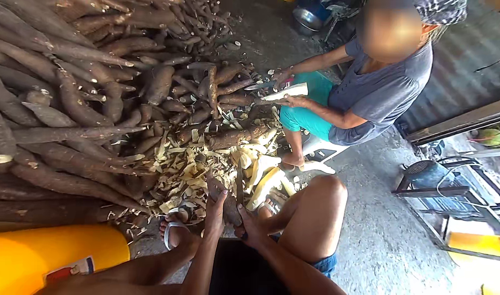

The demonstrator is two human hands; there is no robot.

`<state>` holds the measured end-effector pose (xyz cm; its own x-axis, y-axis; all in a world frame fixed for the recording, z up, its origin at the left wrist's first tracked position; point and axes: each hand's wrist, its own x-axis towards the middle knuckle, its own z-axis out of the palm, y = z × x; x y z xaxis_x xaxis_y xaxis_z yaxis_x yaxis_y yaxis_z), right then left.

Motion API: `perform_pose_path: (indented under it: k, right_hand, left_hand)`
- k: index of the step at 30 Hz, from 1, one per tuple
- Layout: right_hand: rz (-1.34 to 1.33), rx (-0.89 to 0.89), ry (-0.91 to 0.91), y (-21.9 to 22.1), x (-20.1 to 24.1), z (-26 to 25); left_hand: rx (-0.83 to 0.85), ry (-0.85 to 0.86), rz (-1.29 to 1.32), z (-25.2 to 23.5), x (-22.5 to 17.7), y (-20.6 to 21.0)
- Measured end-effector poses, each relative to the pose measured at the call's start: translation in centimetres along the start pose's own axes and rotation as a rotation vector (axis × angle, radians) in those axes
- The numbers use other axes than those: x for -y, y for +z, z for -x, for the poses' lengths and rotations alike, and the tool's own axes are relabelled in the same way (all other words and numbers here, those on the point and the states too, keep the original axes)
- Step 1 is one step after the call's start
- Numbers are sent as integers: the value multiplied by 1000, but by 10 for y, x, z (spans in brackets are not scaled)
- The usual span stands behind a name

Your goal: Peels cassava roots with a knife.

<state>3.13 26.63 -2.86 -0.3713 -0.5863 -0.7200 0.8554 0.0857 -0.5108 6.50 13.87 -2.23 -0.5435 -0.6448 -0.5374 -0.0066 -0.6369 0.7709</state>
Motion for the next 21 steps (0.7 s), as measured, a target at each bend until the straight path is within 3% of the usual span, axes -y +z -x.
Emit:
perform_pose_path:
  k: [4,10,17,21]
  right_hand:
    - [100,-29,10,3,2,-1]
    - [463,-234,-61,12,-1,14]
    - [627,-123,-181,13,-6,21]
    - [654,-149,-179,19,-4,19]
  left_hand:
    - [-8,21,-48,-4,-5,-1]
    - [-54,51,-91,-7,-16,-5]
    - [-97,27,15,-25,-35,-10]
    - [-115,-40,241,-23,-46,-12]
